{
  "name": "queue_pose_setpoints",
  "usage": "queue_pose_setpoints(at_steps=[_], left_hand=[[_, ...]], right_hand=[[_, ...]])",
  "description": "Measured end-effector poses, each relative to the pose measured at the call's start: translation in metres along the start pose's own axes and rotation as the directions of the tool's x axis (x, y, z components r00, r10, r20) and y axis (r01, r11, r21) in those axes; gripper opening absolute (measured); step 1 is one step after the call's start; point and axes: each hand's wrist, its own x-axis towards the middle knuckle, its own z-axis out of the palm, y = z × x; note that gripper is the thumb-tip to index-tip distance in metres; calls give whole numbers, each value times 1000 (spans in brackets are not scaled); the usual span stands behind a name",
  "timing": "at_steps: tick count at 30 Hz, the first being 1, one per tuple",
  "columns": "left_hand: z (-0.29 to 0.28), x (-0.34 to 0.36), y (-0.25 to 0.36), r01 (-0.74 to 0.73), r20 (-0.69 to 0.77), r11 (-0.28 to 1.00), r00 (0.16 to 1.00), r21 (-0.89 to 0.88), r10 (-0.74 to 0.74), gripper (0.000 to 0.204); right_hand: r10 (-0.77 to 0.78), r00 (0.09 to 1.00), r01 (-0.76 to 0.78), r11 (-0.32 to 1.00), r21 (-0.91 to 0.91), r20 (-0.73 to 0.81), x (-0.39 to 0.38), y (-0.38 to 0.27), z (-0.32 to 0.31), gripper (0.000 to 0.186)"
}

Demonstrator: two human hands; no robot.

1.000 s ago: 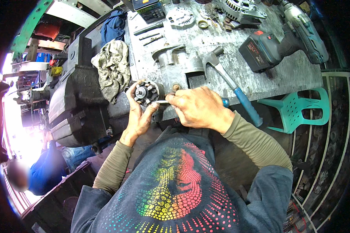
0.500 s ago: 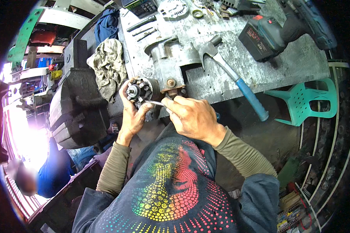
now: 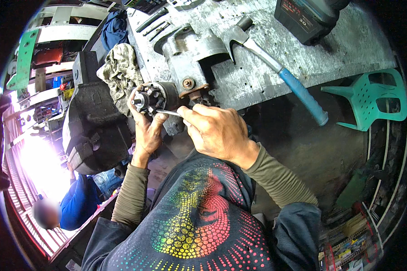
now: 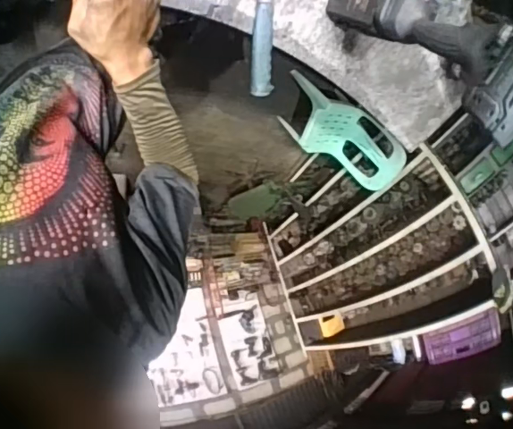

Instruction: The person disassembles and reassembles a car starter motor on a workbench. They use a cordless impact wrench to remove bolts, separate the housing, and then reassemble the unit with a screwdriver.

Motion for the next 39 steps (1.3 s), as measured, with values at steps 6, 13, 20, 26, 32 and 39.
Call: queue_pose_setpoints(at_steps=[6,13,20,26,32,39], left_hand=[[-1,0,0,-4,6,999,1000,34,4,100],[0,1,-4,-51,11,998,999,31,51,99],[4,0,-5,-50,7,998,999,-22,50,97],[4,1,-3,-103,2,995,995,-18,103,94],[3,1,-1,-103,16,995,995,6,103,93],[5,0,-1,-92,6,996,996,-19,92,91]], right_hand=[[41,999,-41,999,20,12,-3,-1,4,30],[30,999,-31,994,101,18,3,1,4,31],[-29,983,28,1000,11,181,17,4,-18,29],[-44,962,28,998,63,269,31,7,-27,27],[-152,957,143,988,53,246,42,12,-29,29],[-109,934,139,988,-66,339,43,11,-38,27]])
